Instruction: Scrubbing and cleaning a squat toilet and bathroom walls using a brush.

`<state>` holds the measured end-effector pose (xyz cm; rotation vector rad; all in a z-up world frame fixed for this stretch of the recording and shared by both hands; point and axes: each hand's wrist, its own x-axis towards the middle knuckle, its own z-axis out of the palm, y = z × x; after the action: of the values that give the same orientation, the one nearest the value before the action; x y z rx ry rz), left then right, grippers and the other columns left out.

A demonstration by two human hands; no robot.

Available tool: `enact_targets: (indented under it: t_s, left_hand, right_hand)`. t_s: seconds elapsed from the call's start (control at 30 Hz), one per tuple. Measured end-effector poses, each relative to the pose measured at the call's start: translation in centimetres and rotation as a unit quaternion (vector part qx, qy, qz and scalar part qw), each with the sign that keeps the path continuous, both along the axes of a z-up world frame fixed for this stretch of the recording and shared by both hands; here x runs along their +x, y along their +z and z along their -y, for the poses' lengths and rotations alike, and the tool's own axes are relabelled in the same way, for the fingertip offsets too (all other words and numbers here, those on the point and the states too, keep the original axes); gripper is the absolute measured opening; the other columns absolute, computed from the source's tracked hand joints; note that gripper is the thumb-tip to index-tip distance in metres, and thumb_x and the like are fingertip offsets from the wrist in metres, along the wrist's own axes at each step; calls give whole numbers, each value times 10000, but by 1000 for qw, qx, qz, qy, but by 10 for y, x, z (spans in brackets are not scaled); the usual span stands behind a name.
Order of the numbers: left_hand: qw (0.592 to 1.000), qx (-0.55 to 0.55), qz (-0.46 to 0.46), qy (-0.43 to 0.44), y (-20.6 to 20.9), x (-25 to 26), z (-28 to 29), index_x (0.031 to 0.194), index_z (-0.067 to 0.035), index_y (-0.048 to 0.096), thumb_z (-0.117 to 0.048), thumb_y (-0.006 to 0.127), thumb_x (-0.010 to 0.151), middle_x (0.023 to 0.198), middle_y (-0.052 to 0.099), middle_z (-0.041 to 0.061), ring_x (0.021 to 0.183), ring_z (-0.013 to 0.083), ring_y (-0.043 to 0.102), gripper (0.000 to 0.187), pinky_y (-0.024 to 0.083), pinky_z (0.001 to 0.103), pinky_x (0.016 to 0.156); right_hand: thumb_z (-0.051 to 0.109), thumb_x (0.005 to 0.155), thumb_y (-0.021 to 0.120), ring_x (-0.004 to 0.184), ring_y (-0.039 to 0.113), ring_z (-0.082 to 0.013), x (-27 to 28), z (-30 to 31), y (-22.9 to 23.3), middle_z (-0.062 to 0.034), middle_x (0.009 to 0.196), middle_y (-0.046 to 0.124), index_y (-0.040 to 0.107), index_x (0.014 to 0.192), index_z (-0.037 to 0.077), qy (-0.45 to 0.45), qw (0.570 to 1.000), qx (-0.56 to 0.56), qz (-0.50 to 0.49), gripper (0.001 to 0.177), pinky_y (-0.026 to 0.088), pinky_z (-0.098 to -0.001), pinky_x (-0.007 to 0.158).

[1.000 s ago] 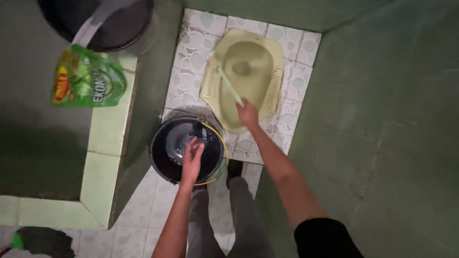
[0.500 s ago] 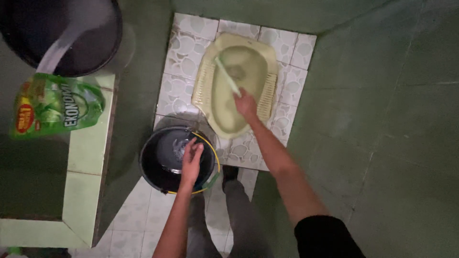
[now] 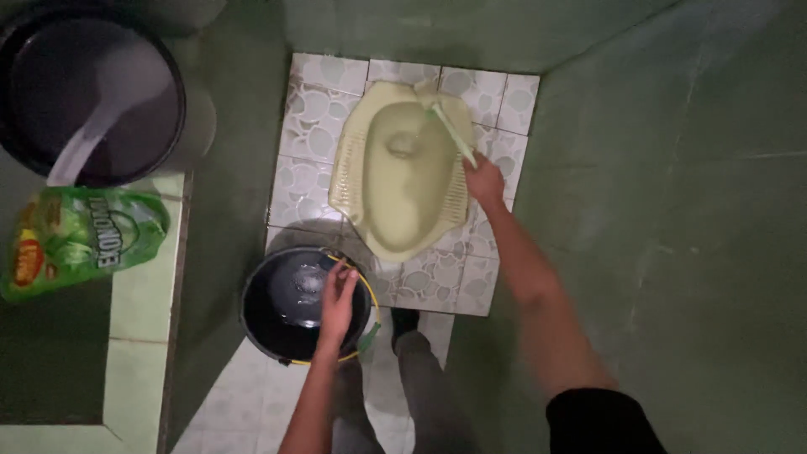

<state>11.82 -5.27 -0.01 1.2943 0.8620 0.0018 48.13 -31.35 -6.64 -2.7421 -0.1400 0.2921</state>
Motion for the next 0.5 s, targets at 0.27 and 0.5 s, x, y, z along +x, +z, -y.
enact_targets:
  t_s: [0.27,0.5]
  left_hand:
    - [1000,-23,4,-10,-11,8,4,1425,-59,537,-302,661,1000,1211,669,68,1149,157,601,505,442,302,1044]
    - [999,-20,26,-22,-11,0,6,1434,-53,553,-284,673,1001,1181,655,79,1122,166,594,505,448,315,1033]
  right_hand:
    - [489,958,576,999,714,-440,-30,57,-38,-249,1079,737,661,1286,68,-108,990,87,-40,540,539,-527,880]
    - [530,972,601,868,709,-481,-187,108,-33,-298,977,718,633,1362,121,-65,997,-36,1,567,569,-574,759]
